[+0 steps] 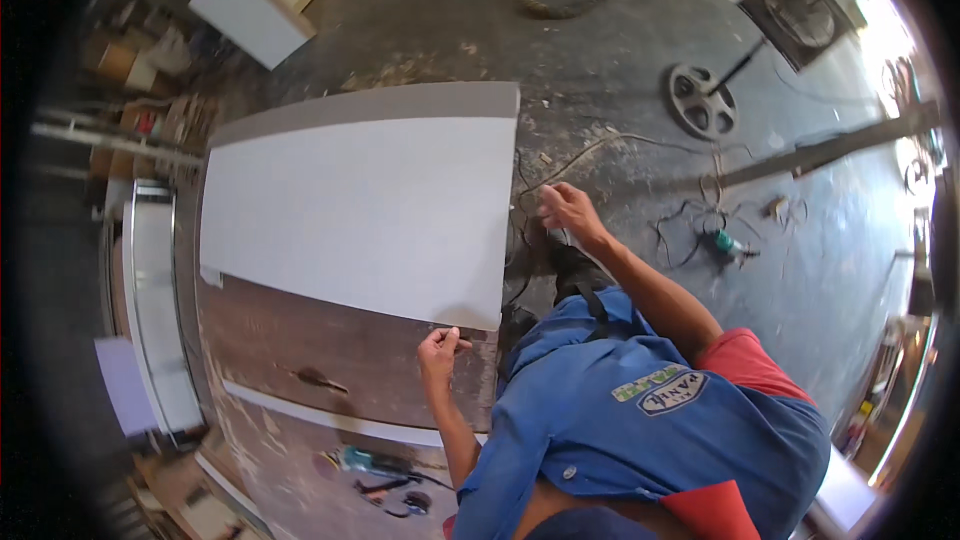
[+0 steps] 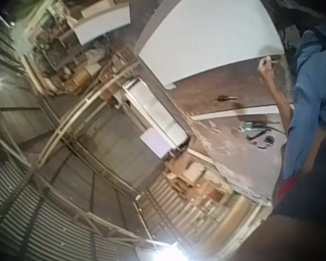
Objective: The person moves a wooden board on a workbench, uses a power router along the edges, and then smooths the side of the board with a power sander.
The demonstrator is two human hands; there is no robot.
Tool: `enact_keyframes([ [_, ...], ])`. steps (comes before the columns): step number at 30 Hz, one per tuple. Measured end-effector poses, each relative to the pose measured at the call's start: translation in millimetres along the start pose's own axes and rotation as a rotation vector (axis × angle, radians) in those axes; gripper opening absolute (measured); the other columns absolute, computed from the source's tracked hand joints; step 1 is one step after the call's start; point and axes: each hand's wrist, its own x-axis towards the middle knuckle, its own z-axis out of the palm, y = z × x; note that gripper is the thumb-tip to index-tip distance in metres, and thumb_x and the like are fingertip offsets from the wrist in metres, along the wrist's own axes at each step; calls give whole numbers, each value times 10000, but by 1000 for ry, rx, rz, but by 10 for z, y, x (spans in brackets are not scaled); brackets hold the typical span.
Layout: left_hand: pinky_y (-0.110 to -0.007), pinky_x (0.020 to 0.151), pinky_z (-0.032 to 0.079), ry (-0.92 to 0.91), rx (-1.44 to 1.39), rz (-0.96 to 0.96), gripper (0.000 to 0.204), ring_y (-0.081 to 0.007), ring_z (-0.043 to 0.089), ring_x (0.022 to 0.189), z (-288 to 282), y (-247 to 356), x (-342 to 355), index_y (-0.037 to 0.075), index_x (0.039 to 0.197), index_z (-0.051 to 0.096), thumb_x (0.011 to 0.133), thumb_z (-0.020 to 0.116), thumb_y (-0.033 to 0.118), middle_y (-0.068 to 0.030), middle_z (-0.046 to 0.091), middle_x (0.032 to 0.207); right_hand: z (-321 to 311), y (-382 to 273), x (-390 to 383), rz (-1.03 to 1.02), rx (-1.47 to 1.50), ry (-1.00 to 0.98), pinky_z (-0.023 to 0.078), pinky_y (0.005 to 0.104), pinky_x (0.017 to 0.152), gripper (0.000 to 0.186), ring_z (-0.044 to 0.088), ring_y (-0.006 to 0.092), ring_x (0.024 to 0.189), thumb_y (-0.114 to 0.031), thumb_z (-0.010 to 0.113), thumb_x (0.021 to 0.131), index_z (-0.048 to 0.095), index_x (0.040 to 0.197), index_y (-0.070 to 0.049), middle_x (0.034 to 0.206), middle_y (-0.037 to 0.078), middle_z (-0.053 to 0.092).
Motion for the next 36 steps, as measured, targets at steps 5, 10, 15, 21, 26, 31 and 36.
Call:
enact_keyframes([
  [5,-248,643,519,-36,158,258,224,-131,689,698,-53,360,105,-38,976,673,994,660,185,-76,713,722,-1219,840,-1338,-58,-782,386,533,457,743,357,704,355,851,-355,632,991,656,1014,0,909,193,721],
  [10,-366,945,528,0,430,722,328,-243,690,1083,318,605,408,-6,1185,679,930,711,197,-158,735,1103,-2117,2490,-2935,193,-984,606,520,570,837,432,662,497,964,-430,642,907,675,947,-1,984,291,704],
  [15,-575,1226,230,127,1094,935,868,-407,262,1532,1239,505,432,134,1565,403,815,782,352,-162,305,1661,-2733,4230,-4535,529,-889,528,521,563,773,437,690,483,929,-381,637,895,729,872,47,967,313,704],
  [21,-601,1239,165,325,1224,883,981,-403,157,1566,1260,446,482,178,1632,272,790,763,295,-123,207,1704,-2579,4534,-5053,812,-536,496,521,558,808,419,685,475,962,-369,622,906,725,907,36,998,302,705],
  [26,-564,1252,172,411,1263,848,1000,-393,196,1557,1469,473,541,155,1613,309,751,808,242,-147,246,1688,-3037,4462,-4824,691,-406,624,521,554,837,404,680,468,989,-360,610,914,721,936,28,1023,292,707],
  [31,-588,1216,227,725,1305,691,1035,-411,256,1527,1207,141,761,135,1606,312,746,857,320,-177,279,1664,-4178,4101,-4235,419,-669,703,522,550,865,391,675,461,1016,-351,598,923,717,965,19,1049,282,708],
  [36,-630,1173,289,732,1395,460,1080,-424,252,1527,1884,127,739,133,1619,267,741,847,376,-182,246,1674,-5293,3580,-4098,292,-559,1051,547,389,624,254,698,249,649,-245,626,926,695,938,-1,736,125,706],
])
